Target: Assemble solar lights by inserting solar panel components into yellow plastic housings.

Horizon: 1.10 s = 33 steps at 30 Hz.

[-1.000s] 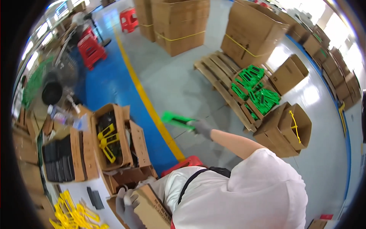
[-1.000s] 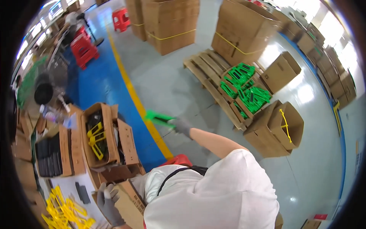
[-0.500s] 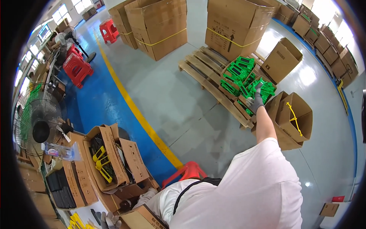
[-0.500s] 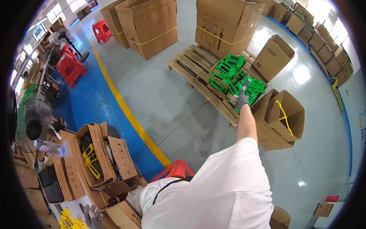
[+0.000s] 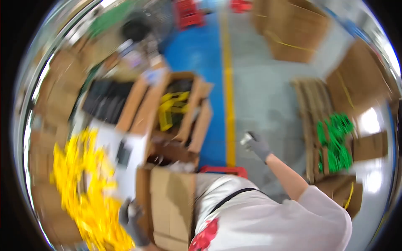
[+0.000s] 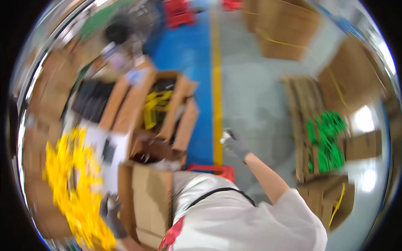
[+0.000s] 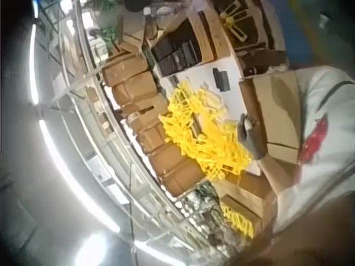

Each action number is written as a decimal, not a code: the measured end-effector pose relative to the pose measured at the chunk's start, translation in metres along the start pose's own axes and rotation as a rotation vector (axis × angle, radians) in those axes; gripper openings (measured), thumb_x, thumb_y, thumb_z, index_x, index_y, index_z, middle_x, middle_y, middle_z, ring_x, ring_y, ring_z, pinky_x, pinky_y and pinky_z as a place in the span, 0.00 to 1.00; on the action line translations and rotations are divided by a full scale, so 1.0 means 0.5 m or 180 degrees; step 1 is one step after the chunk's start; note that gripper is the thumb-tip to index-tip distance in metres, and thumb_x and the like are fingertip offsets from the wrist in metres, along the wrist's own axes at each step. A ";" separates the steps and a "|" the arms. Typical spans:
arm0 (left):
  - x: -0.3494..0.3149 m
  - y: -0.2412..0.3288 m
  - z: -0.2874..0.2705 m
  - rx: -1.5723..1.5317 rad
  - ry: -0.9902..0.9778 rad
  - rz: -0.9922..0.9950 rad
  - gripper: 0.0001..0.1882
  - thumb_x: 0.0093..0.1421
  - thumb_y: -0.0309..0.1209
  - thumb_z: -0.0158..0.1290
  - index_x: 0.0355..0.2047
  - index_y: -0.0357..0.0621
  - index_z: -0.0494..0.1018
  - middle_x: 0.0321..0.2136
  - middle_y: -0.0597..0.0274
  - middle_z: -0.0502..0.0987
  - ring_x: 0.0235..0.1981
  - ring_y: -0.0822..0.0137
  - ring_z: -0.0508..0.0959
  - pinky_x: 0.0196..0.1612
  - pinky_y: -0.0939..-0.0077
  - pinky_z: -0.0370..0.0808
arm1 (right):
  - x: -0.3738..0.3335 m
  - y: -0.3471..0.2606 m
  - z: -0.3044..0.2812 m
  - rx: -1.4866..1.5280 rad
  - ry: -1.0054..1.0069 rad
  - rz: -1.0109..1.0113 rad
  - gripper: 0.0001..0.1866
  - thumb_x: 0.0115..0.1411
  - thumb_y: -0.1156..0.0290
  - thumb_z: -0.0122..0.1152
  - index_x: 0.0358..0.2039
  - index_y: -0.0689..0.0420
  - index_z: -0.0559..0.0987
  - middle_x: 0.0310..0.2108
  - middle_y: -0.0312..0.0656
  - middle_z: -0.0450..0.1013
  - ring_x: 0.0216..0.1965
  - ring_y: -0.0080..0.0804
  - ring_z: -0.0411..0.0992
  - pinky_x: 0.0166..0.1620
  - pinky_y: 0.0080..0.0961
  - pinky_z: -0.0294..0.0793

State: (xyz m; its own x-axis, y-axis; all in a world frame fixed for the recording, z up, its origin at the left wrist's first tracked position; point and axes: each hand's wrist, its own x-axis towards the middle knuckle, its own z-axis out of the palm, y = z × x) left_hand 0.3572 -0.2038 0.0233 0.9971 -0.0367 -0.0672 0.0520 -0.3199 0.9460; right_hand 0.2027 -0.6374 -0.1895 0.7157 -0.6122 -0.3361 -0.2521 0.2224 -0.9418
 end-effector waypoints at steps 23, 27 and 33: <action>-0.047 -0.124 -0.220 -0.0794 0.1501 -0.0902 0.14 0.61 0.25 0.52 0.48 0.35 0.73 0.38 0.60 0.79 0.35 0.73 0.77 0.37 0.81 0.75 | 0.095 -0.339 0.970 -0.4214 -0.3427 -0.3902 0.14 0.47 0.66 0.65 0.36 0.51 0.76 0.39 0.42 0.70 0.39 0.40 0.74 0.40 0.36 0.74; 0.064 -0.101 -0.233 -0.0500 0.1327 -0.0559 0.12 0.61 0.25 0.52 0.44 0.33 0.74 0.37 0.61 0.79 0.36 0.74 0.77 0.37 0.82 0.74 | 0.107 -0.332 0.966 -0.4140 -0.3348 -0.4068 0.20 0.45 0.67 0.65 0.41 0.49 0.74 0.41 0.43 0.70 0.36 0.41 0.75 0.36 0.37 0.74; 0.166 -0.078 -0.183 0.0700 0.0657 -0.0018 0.12 0.60 0.29 0.54 0.43 0.40 0.76 0.34 0.60 0.81 0.32 0.74 0.79 0.33 0.81 0.74 | 0.043 -0.575 0.896 -0.3126 -0.3107 -0.4126 0.16 0.52 0.57 0.64 0.40 0.49 0.77 0.37 0.37 0.72 0.36 0.36 0.75 0.36 0.32 0.75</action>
State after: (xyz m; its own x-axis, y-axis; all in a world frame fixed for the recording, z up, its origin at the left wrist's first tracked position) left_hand 0.4432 -0.1078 0.0098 0.9883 0.1517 0.0150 0.0665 -0.5176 0.8530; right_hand 0.5824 -0.3743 0.0763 0.7206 0.6379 0.2717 0.6906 -0.6251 -0.3637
